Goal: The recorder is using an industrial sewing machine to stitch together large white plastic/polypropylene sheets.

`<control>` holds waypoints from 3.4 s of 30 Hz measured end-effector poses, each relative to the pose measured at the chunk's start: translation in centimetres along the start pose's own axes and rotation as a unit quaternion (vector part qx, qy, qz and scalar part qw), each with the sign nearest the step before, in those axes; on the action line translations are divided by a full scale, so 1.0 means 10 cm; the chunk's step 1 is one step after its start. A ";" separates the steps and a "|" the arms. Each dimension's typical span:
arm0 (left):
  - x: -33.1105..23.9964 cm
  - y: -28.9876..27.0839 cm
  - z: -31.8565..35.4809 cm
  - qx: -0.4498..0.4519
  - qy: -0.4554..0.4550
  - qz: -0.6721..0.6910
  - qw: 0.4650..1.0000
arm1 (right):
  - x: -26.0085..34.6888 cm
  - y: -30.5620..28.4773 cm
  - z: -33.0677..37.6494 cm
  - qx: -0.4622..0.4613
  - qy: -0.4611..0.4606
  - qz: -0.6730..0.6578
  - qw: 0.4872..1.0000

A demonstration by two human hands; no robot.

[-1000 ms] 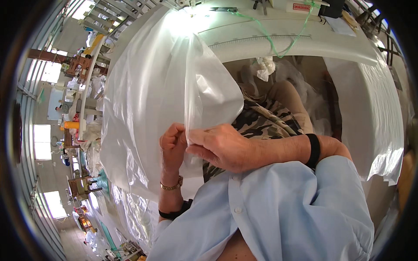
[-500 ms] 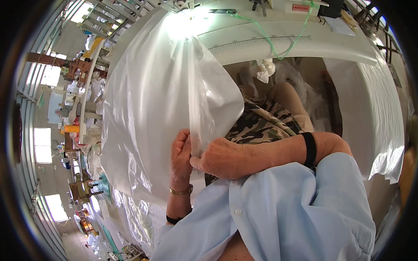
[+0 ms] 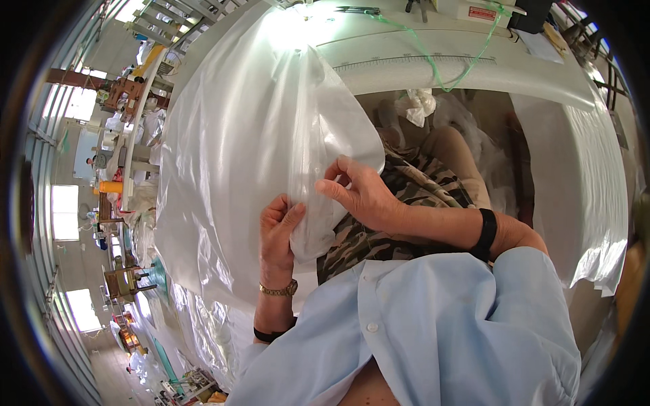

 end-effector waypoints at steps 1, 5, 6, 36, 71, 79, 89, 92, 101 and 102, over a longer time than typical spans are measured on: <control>0.00 0.00 0.00 -0.002 0.000 0.000 1.000 | -0.13 0.02 -0.01 -0.011 0.136 -0.057 0.989; -0.01 -0.01 0.02 -0.005 -0.010 0.027 1.000 | -0.28 0.23 0.03 0.129 0.174 -0.251 0.944; -0.02 -0.01 0.02 -0.004 -0.009 0.036 0.999 | -0.31 0.24 0.03 0.112 0.180 -0.236 0.948; -0.15 -0.04 0.07 -0.031 0.111 -0.108 0.988 | -1.06 -0.59 -0.26 -0.303 -0.063 0.221 0.925; -0.33 0.12 0.12 0.045 0.129 -0.259 0.956 | 0.43 0.28 0.26 0.203 -0.452 0.225 0.839; -1.21 -0.01 0.22 -0.032 0.291 -0.445 0.846 | -0.09 0.44 -0.82 -0.103 -0.029 -0.018 0.994; -1.04 0.24 0.16 0.181 0.365 -0.636 0.655 | -0.31 1.40 -1.11 0.278 -0.248 0.175 0.911; -0.51 0.10 0.08 0.137 0.359 -0.637 0.668 | -0.21 0.87 -0.86 0.185 -0.466 0.194 0.844; 0.16 -0.13 0.04 -0.109 0.242 -0.382 0.885 | 0.46 -0.08 -1.15 0.262 -0.396 0.374 0.797; 0.19 -0.14 0.03 -0.101 0.199 -0.316 0.922 | 0.52 -0.08 -1.17 0.215 -0.466 0.350 0.784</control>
Point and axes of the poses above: each hand's wrist, its own z-axis away from the middle knuckle, its own y-axis out of the palm, x = y × z, the point moved 3 cm from there along -z, towards the middle knuckle, and after that the axes turned 7 degrees about -x, right-handed, at the moved point
